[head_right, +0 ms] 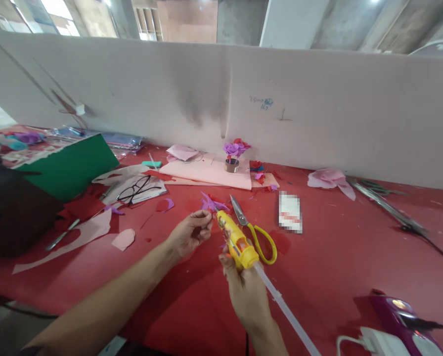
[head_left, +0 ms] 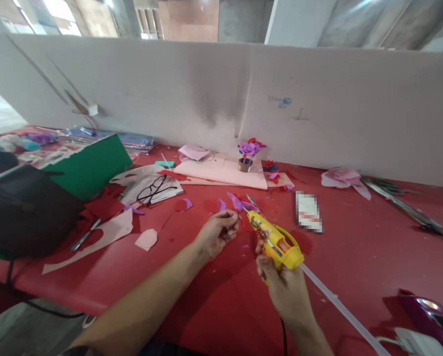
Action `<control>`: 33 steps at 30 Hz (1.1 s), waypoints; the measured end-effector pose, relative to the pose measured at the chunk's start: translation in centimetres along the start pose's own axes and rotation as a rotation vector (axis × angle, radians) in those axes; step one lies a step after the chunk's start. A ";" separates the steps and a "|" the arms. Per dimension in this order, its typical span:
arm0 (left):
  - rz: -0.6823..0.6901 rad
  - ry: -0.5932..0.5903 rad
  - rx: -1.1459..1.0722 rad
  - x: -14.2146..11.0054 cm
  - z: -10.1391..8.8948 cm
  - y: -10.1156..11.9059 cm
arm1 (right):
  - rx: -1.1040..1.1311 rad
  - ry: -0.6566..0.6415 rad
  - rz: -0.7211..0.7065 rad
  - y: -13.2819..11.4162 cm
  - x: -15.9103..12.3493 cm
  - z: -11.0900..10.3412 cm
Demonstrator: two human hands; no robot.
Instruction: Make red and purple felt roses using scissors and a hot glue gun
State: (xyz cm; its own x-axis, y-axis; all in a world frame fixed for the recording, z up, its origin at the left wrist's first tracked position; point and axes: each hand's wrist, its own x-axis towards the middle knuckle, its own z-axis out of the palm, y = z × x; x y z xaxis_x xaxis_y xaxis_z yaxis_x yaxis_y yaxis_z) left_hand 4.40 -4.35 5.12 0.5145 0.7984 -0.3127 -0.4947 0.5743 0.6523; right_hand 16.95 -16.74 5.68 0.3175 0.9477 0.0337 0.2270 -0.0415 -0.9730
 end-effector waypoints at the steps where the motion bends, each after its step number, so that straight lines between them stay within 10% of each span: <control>1: 0.002 -0.001 -0.002 0.0 0.0 0.0 | -0.007 -0.014 -0.001 0.1 0.1 0.1; 19: 0.001 -0.012 -0.005 0.0 -0.1 -0.1 | -0.104 0.050 -0.069 -0.4 0.5 0.3; 33: -0.007 -0.004 -0.069 0.1 -0.3 0.6 | -0.005 0.074 -0.152 -0.4 -0.8 -4.6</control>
State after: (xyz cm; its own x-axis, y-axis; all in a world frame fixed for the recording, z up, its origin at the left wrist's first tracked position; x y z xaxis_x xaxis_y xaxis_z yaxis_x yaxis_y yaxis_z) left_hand 3.94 -3.92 5.26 0.5207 0.7939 -0.3140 -0.5382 0.5908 0.6011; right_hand 20.83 -18.93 7.04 0.3461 0.9171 0.1977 0.2824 0.0991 -0.9542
